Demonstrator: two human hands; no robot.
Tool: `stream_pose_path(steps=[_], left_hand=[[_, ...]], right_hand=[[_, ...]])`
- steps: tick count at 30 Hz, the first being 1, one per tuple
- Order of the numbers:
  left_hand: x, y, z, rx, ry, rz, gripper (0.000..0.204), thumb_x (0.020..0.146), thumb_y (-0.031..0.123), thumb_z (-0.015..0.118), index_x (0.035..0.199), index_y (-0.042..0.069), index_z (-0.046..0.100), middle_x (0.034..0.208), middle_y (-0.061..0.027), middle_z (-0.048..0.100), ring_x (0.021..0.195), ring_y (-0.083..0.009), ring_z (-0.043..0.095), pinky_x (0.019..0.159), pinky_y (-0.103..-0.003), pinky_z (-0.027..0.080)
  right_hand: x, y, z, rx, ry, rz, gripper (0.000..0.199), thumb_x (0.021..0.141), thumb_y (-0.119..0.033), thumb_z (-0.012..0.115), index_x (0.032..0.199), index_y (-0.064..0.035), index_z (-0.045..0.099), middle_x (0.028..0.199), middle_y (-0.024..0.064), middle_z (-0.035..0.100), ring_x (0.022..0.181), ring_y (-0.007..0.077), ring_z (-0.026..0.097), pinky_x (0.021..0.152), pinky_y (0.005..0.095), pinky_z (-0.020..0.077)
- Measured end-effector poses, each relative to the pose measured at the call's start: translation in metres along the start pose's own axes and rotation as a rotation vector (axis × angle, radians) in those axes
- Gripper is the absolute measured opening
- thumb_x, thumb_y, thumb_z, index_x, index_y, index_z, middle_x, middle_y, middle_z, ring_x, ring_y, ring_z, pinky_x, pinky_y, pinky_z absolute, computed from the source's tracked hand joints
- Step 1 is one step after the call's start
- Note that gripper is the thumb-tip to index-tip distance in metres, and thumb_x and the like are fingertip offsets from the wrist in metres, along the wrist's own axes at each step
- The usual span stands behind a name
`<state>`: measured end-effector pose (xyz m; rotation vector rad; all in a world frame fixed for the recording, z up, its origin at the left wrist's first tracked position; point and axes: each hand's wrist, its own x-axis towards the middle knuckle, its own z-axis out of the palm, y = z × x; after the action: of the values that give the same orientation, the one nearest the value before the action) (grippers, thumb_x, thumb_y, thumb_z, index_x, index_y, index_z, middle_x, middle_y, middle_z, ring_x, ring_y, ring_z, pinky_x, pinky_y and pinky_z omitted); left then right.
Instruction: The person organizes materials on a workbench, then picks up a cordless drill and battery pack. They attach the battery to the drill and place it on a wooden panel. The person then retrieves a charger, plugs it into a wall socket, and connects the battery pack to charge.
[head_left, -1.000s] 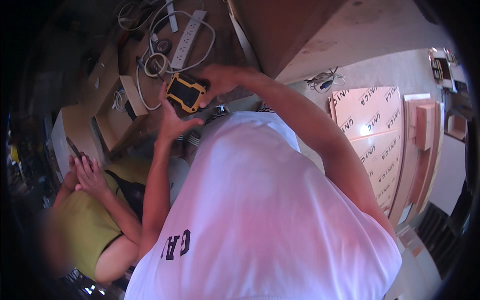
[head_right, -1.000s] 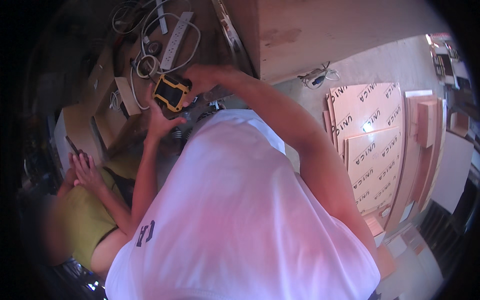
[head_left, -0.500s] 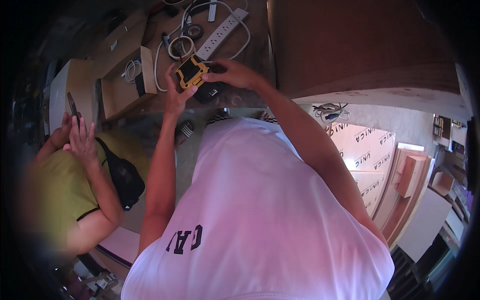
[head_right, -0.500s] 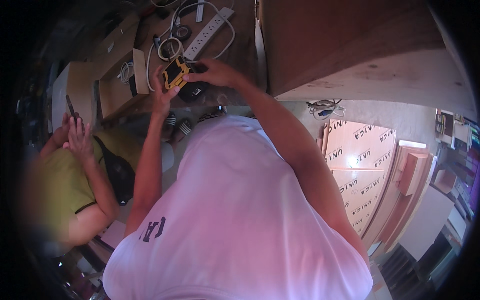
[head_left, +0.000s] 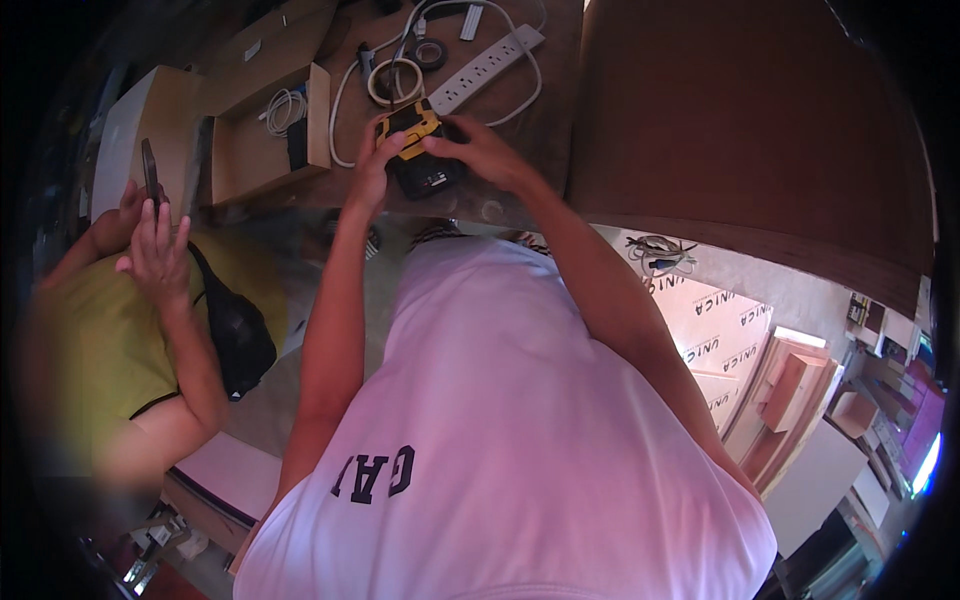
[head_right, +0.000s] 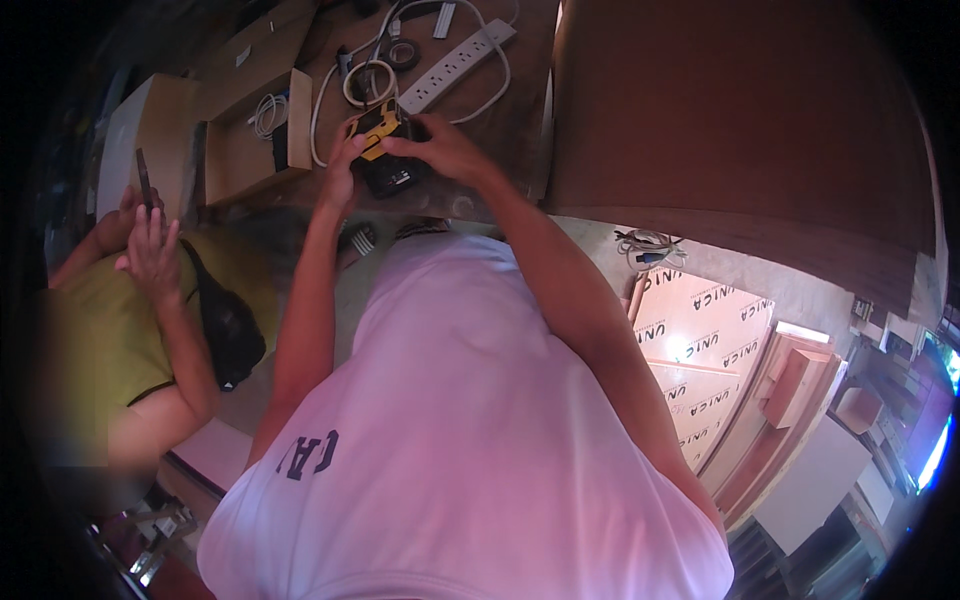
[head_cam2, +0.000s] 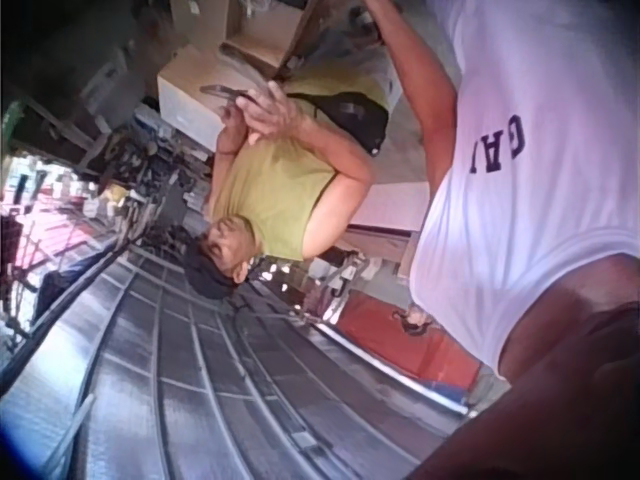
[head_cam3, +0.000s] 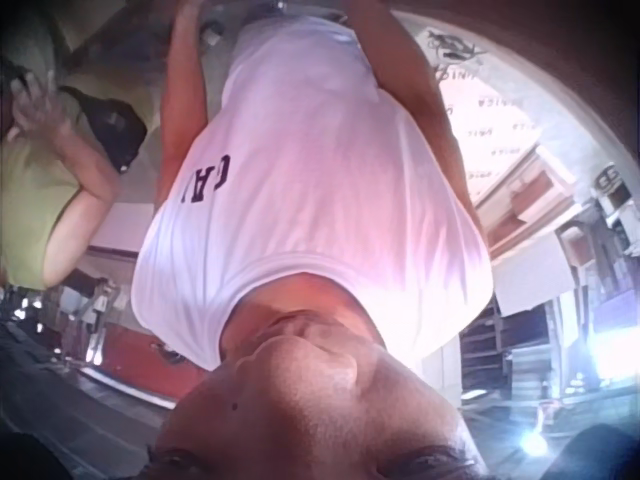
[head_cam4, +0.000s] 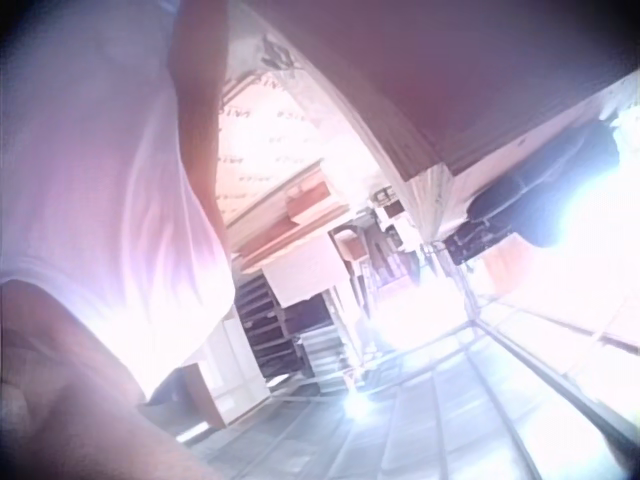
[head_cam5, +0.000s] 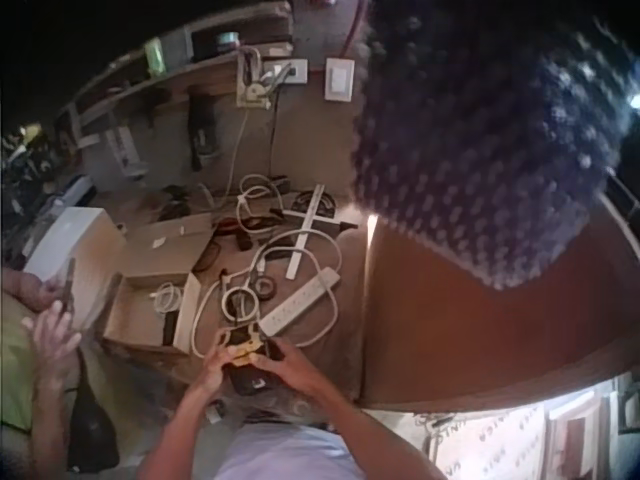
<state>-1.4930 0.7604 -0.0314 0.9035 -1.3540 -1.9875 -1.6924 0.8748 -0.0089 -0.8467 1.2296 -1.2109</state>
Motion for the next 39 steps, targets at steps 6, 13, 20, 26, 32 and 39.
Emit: stream_pose_path(steps=[6,13,20,26,32,39], left_hand=[[-0.012,-0.001,-0.016,-0.352,0.069,-0.094,0.071,0.102,0.052,0.060,0.154,0.006,0.051,0.150,-0.0139,0.060,0.136,-0.0284,0.060,0.117,-0.043,0.048],[-0.045,0.009,0.017,-0.499,0.125,0.096,0.095,0.092,0.075,0.058,0.160,0.009,0.048,0.158,-0.0137,0.055,0.144,-0.0337,0.055,0.122,-0.051,0.044],[-0.053,0.074,0.025,-0.114,-0.287,0.192,0.115,0.078,0.045,0.072,0.171,0.002,0.021,0.170,-0.0145,0.040,0.156,-0.0293,0.043,0.129,-0.045,0.033],[-0.058,0.103,0.052,0.092,-0.126,0.306,0.100,0.089,0.036,0.068,0.172,0.002,0.024,0.168,-0.0158,0.043,0.151,-0.0259,0.048,0.126,-0.037,0.034],[-0.057,0.110,0.061,0.274,-0.089,0.523,0.081,0.097,0.025,0.067,0.168,0.000,0.035,0.156,-0.0159,0.054,0.138,-0.0223,0.055,0.117,-0.035,0.041],[-0.051,0.112,0.073,0.528,0.077,0.540,0.066,0.093,0.017,0.067,0.156,0.004,0.054,0.125,-0.0135,0.064,0.110,-0.0225,0.065,0.101,-0.035,0.050]], right_hand=[[-0.003,0.028,0.007,0.163,0.018,-0.078,0.080,0.100,-0.064,0.067,0.152,-0.0051,0.056,0.147,0.0156,0.059,0.139,0.0270,0.053,0.116,0.0465,0.0434],[-0.033,-0.020,0.042,0.704,-0.057,0.229,0.079,0.106,-0.070,0.052,0.157,-0.0105,0.051,0.150,0.0102,0.061,0.132,0.0256,0.061,0.112,0.0504,0.0479],[-0.040,-0.069,0.036,0.731,-0.003,0.140,0.076,0.107,-0.059,0.058,0.164,-0.0133,0.039,0.152,0.0097,0.057,0.131,0.0237,0.062,0.110,0.0461,0.0502],[-0.041,-0.095,0.053,0.638,0.187,-0.017,0.074,0.104,-0.046,0.068,0.162,-0.0126,0.035,0.146,0.0090,0.056,0.132,0.0229,0.061,0.107,0.0435,0.0529],[-0.043,-0.100,0.049,0.486,0.141,0.046,0.069,0.099,-0.037,0.075,0.149,-0.0086,0.037,0.136,0.0140,0.058,0.124,0.0241,0.064,0.100,0.0403,0.0577],[-0.037,-0.093,0.037,0.567,0.050,0.149,0.074,0.095,-0.040,0.077,0.147,-0.0086,0.036,0.132,0.0147,0.058,0.121,0.0238,0.065,0.097,0.0414,0.0591]])
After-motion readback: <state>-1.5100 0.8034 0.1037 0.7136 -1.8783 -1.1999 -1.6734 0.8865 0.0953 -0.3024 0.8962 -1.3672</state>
